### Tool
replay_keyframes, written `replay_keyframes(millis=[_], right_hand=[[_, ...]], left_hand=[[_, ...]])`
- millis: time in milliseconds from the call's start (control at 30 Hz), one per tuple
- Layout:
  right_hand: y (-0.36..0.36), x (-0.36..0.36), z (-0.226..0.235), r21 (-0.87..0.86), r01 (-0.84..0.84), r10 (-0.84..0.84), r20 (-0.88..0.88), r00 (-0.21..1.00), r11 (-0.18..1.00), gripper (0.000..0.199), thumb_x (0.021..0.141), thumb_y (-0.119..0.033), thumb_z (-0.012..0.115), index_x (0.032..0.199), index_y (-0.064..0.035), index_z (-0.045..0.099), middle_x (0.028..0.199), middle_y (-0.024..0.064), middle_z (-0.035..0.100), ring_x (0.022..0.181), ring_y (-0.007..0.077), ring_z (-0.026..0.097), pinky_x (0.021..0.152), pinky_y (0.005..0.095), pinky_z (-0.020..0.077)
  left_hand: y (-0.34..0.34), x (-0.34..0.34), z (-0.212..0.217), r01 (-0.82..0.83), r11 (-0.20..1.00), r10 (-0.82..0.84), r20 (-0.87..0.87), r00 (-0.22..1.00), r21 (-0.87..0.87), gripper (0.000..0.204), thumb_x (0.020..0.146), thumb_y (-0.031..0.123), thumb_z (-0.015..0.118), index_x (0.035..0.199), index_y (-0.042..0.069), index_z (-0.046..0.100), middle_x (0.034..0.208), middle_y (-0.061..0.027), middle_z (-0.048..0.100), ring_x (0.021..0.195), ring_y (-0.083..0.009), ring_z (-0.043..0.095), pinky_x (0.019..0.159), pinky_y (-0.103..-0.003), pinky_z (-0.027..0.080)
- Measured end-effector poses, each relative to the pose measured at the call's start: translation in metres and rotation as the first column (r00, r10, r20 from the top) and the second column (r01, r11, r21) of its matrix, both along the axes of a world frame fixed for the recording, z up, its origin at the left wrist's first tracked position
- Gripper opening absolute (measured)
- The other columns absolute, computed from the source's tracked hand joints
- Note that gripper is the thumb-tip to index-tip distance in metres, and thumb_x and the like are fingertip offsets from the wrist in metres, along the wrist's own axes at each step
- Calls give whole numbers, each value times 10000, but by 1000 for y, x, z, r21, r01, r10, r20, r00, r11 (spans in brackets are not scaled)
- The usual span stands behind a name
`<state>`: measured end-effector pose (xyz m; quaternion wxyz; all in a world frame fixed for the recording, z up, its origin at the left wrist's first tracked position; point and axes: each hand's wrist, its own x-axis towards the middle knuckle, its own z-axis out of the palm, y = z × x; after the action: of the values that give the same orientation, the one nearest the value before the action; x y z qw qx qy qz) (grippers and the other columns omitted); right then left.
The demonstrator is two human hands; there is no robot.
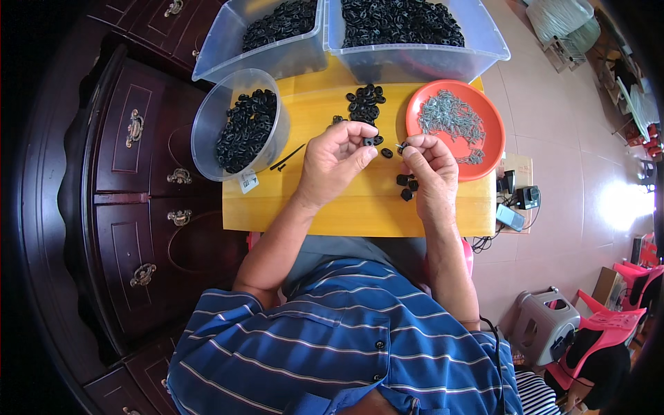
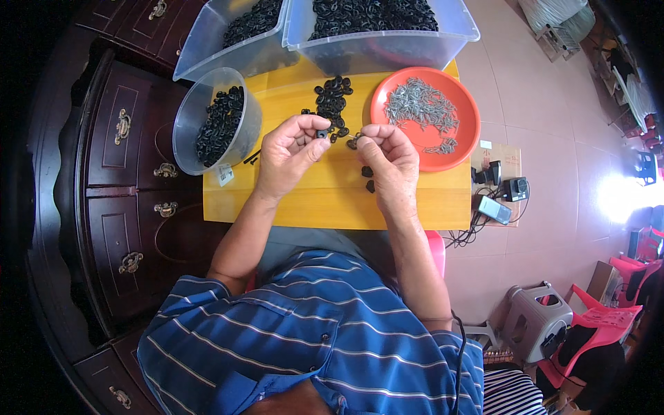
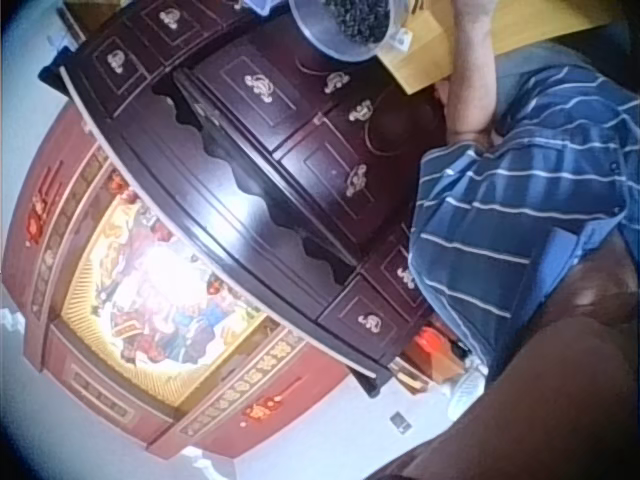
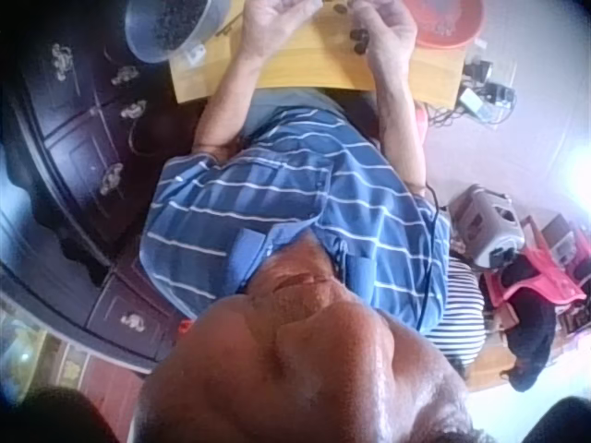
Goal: The person sits at a yellow table and repeatedly picks up small black plastic components and silver metal pins. They insert the pins into the plastic parts by hand and place the assembled units on the table. The workspace includes clear bins of parts and a red plate of pins.
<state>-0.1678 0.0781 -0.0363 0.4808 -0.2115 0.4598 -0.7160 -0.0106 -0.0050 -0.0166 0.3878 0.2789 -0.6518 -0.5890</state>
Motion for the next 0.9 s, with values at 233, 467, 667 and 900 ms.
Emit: replay_keyframes(millis=[233,467,667,900], right_hand=[[0,1,-1,-22,-25,26,6,1000,999,128,896,-15,662,1022,-21,640,856,-9,640,717,47,557,672,198,464],[0,2,-3,-51,-39,39,1,999,998,127,896,-1,657,1020,-13,635,870,-5,642,730,51,563,677,199,466],[0,2,-2,-47,-57,57,-4,998,997,129,900,-5,657,1028,-12,635,891,1,648,754,51,570,695,201,472],[0,3,-5,-26,-95,94,-9,995,995,128,905,-21,665,1029,-17,636,914,1,656,797,55,590,727,212,488]], left_hand=[[-5,5,-2,30,985,-5,145,989,-171,183,942,118,676,1081,8,630,849,22,603,699,-19,517,625,-175,434],[-2,2,-4,-15,993,29,122,992,-117,152,945,70,653,1085,13,628,863,28,587,715,-5,501,638,-156,415],[-2,4,0,50,995,-39,123,992,-88,212,924,3,641,1135,8,623,877,37,580,753,0,509,665,-155,421],[-2,3,5,54,983,-23,174,985,-176,255,863,-13,688,1111,20,636,799,27,569,683,-20,524,625,-184,446]])
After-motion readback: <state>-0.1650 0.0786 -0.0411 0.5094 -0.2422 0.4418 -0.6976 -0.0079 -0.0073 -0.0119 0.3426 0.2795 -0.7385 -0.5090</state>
